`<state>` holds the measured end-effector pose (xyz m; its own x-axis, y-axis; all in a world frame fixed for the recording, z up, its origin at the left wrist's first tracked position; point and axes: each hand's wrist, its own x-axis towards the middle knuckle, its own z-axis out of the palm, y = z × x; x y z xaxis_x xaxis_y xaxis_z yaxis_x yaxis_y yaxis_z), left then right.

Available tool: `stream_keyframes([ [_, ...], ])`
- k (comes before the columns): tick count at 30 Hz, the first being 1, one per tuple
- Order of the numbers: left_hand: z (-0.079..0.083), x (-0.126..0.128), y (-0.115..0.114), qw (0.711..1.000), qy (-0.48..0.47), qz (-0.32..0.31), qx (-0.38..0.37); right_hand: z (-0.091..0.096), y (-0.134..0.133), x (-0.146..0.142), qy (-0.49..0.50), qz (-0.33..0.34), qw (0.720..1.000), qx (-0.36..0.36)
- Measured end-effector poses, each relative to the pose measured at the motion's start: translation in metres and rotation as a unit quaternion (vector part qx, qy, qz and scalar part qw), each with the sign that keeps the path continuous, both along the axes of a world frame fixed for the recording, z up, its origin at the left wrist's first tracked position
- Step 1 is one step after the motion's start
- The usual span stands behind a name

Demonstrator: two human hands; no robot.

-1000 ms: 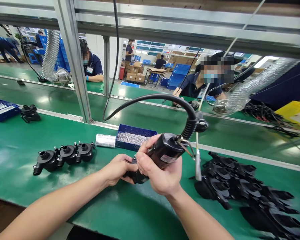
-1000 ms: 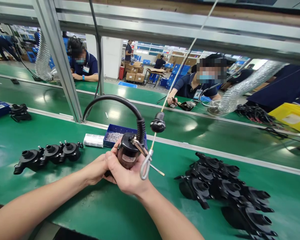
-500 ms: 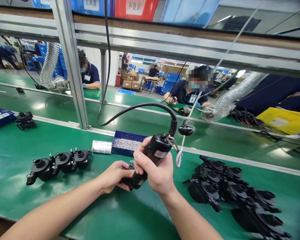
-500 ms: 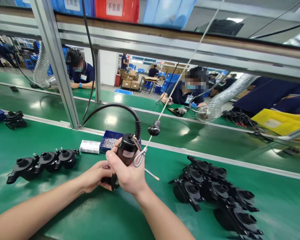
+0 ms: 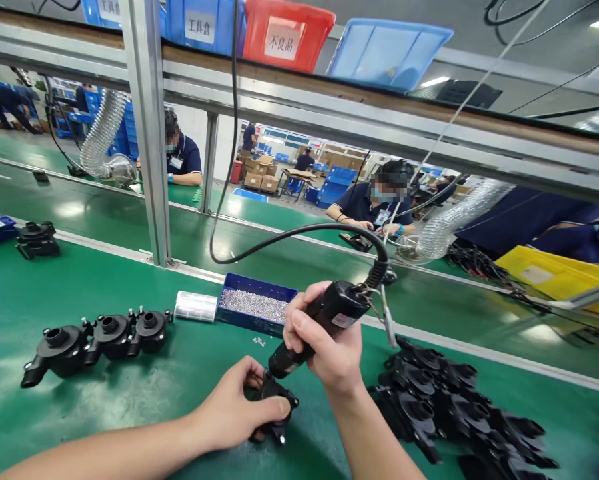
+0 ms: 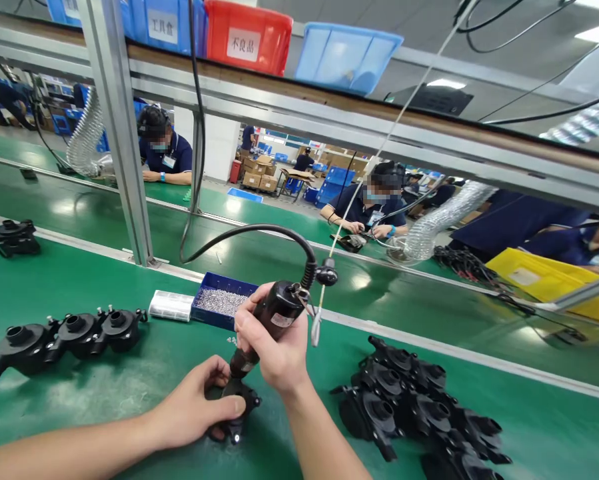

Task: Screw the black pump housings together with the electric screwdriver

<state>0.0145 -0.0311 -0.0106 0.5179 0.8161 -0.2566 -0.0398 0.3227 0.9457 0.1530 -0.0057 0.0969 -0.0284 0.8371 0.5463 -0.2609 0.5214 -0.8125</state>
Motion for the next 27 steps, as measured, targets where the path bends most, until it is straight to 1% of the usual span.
stream_keyframes([
  [7, 0.001, 0.000, 0.001, 1.000, 0.002, -0.008, -0.006, -0.003, -0.002, -0.003, -0.024, 0.039, 0.999, -0.011],
  [9, 0.002, 0.000, 0.001, 1.000, 0.005, -0.011, -0.013, -0.005, -0.004, -0.005, -0.020, 0.040, 0.999, -0.018],
  [12, 0.003, 0.001, 0.001, 1.000, 0.009, -0.013, -0.015, -0.007, -0.007, -0.009, -0.017, 0.014, 1.000, -0.017],
  [15, 0.002, 0.001, 0.002, 1.000, 0.017, -0.014, -0.011, -0.008, -0.009, -0.012, -0.020, -0.038, 0.999, -0.010],
  [18, 0.000, 0.000, 0.003, 0.999, 0.031, -0.020, 0.000, -0.006, -0.008, -0.015, -0.029, -0.078, 0.996, -0.023],
  [20, -0.002, -0.002, 0.006, 0.999, 0.034, -0.036, 0.002, -0.002, -0.006, -0.013, -0.037, -0.080, 0.995, -0.041],
  [22, -0.003, -0.005, 0.011, 0.997, 0.031, -0.068, 0.005, 0.003, -0.001, -0.006, -0.040, -0.089, 0.994, -0.050],
  [23, -0.003, -0.008, 0.015, 0.995, 0.033, -0.087, 0.020, 0.005, 0.003, -0.001, -0.042, -0.106, 0.992, -0.050],
  [24, -0.003, -0.011, 0.020, 0.992, 0.048, -0.104, 0.053, 0.007, 0.007, 0.006, -0.055, -0.137, 0.988, -0.046],
  [25, -0.003, -0.014, 0.025, 0.986, 0.076, -0.111, 0.099, 0.007, 0.013, 0.014, -0.092, -0.182, 0.978, -0.041],
  [26, -0.002, -0.017, 0.031, 0.977, 0.110, -0.107, 0.151, 0.006, 0.020, 0.023, -0.151, -0.232, 0.960, -0.036],
  [27, -0.002, -0.021, 0.037, 0.965, 0.140, -0.093, 0.200, 0.004, 0.028, 0.032, -0.221, -0.277, 0.935, -0.033],
])
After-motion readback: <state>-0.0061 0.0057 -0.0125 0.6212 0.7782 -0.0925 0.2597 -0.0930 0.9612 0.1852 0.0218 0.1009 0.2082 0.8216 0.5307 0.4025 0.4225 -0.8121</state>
